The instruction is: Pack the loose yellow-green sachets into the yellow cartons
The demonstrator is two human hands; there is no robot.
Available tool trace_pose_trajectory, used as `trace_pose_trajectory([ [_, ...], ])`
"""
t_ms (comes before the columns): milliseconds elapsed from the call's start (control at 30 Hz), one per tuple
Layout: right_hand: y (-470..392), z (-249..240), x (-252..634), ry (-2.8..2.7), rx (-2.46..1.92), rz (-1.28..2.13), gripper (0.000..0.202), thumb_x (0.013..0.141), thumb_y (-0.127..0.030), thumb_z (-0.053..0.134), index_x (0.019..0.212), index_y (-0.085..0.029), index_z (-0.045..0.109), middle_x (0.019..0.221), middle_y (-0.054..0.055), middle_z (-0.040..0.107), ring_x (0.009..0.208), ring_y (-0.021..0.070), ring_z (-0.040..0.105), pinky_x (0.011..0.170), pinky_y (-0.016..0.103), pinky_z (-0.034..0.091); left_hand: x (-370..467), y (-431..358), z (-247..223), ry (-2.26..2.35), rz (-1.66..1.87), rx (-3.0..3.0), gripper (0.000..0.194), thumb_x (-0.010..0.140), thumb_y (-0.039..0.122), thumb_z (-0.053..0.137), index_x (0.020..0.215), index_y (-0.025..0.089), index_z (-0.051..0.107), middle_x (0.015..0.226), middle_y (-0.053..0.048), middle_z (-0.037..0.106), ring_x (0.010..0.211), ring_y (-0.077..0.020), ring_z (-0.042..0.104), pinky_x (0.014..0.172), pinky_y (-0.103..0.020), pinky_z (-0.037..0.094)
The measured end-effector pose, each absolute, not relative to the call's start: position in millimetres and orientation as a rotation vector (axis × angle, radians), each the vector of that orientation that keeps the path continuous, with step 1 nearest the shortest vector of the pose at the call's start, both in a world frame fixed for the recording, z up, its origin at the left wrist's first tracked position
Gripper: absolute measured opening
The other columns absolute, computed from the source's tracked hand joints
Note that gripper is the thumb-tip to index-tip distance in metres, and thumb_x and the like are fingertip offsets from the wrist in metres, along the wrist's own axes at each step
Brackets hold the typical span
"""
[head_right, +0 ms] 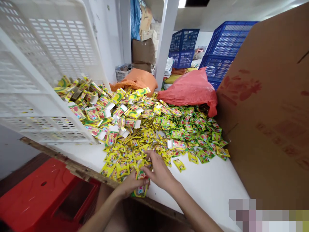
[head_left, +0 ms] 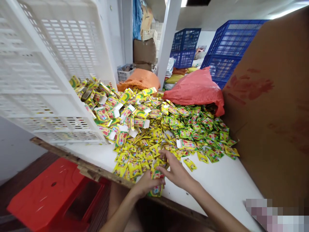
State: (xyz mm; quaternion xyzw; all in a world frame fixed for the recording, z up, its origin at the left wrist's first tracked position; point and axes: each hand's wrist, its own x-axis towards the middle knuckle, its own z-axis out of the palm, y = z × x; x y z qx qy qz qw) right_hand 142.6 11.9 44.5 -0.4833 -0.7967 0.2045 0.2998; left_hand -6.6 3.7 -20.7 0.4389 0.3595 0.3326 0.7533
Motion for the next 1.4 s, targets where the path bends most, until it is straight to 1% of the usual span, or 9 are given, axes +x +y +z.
trace_pose_trajectory([
  [133, 6, 38, 148, -2.066, -1.315, 0.545, 0.025, 0.083, -0.02, 0.054, 0.108, -0.024, 0.052, 0.099, 0.005, 0.056, 0.097, 0.021, 0.052, 0.083, 0.036, 0.043, -6, 4, -20, 0.799, 0.69, 0.94, 0.035, 0.056, 0.035, 0.076, 0.076, 0.013, 0.059, 0.066, -0.002, 0.063, 0.061, -0.0148, 0.058, 0.061, -0.026, 0.045],
  [400, 10, 60, 137, -2.395, -1.139, 0.48, 0.031, 0.085, -0.01, 0.045, 0.11, -0.023, 0.058, 0.09, 0.006, 0.06, 0.09, 0.0196, 0.053, 0.078, 0.034, 0.043, -7, 2, -21, 0.791, 0.74, 0.968, 0.034, 0.057, 0.034, 0.076, 0.076, 0.014, 0.057, 0.068, -0.002, 0.062, 0.062, -0.0152, 0.057, 0.061, -0.026, 0.044],
  [533, 10, 54, 136, -2.245, -1.251, 0.46, 0.032, 0.081, -0.011, 0.052, 0.111, -0.024, 0.053, 0.095, 0.005, 0.061, 0.091, 0.0191, 0.055, 0.08, 0.034, 0.042, -7, 3, -21, 0.764, 0.733, 0.984, 0.033, 0.057, 0.034, 0.075, 0.076, 0.014, 0.057, 0.066, -0.001, 0.061, 0.059, -0.0139, 0.056, 0.059, -0.025, 0.044],
  [800, 12, 43, 133, -2.145, -1.43, 0.272, 0.01, 0.077, -0.018, 0.061, 0.079, -0.022, 0.051, 0.082, 0.003, 0.057, 0.08, 0.0208, 0.05, 0.07, 0.033, 0.039, -7, 5, -29, 0.795, 0.711, 0.96, 0.034, 0.057, 0.031, 0.076, 0.08, 0.014, 0.056, 0.067, 0.0, 0.061, 0.061, -0.0137, 0.058, 0.062, -0.026, 0.045],
  [900, 2, 43, 133, -2.168, -1.339, 0.241, 0.004, 0.082, -0.019, 0.055, 0.082, -0.023, 0.056, 0.09, 0.005, 0.055, 0.088, 0.0226, 0.049, 0.075, 0.037, 0.039, -7, 4, -27, 0.797, 0.774, 0.992, 0.038, 0.058, 0.027, 0.075, 0.09, 0.014, 0.058, 0.078, -0.002, 0.064, 0.07, -0.0155, 0.059, 0.068, -0.027, 0.045],
  [1033, -9, 45, 137, -2.124, -1.287, 0.341, 0.013, 0.085, -0.018, 0.049, 0.091, -0.024, 0.059, 0.106, 0.007, 0.052, 0.101, 0.0229, 0.044, 0.083, 0.04, 0.038, -8, 3, -19, 0.765, 0.77, 1.033, 0.051, 0.06, 0.025, 0.074, 0.107, 0.016, 0.056, 0.094, -0.004, 0.065, 0.079, -0.0171, 0.058, 0.072, -0.027, 0.045],
  [1133, -3, 50, 139, -2.151, -1.328, 0.429, 0.01, 0.083, -0.023, 0.054, 0.078, -0.023, 0.062, 0.103, 0.005, 0.054, 0.101, 0.0224, 0.045, 0.083, 0.039, 0.038, -9, 3, -16, 0.773, 0.697, 1.071, 0.041, 0.06, 0.027, 0.074, 0.097, 0.014, 0.06, 0.079, -0.003, 0.066, 0.07, -0.0165, 0.058, 0.068, -0.027, 0.044],
  [1233, 7, 53, 136, -2.216, -1.32, 0.485, 0.019, 0.083, -0.027, 0.056, 0.066, -0.022, 0.063, 0.098, 0.004, 0.057, 0.098, 0.0211, 0.047, 0.081, 0.037, 0.038, -10, 2, -13, 0.771, 0.673, 1.132, 0.031, 0.057, 0.029, 0.075, 0.08, 0.013, 0.061, 0.069, -0.003, 0.064, 0.066, -0.0168, 0.058, 0.065, -0.026, 0.044],
  [1400, 7, 46, 129, -2.062, -1.409, 0.324, 0.021, 0.084, -0.028, 0.055, 0.067, -0.022, 0.065, 0.088, 0.003, 0.061, 0.09, 0.0196, 0.05, 0.081, 0.036, 0.035, -9, -1, -11, 0.713, 0.693, 1.095, 0.032, 0.063, 0.038, 0.071, 0.076, 0.011, 0.061, 0.067, -0.005, 0.065, 0.063, -0.0164, 0.059, 0.061, -0.026, 0.045],
])
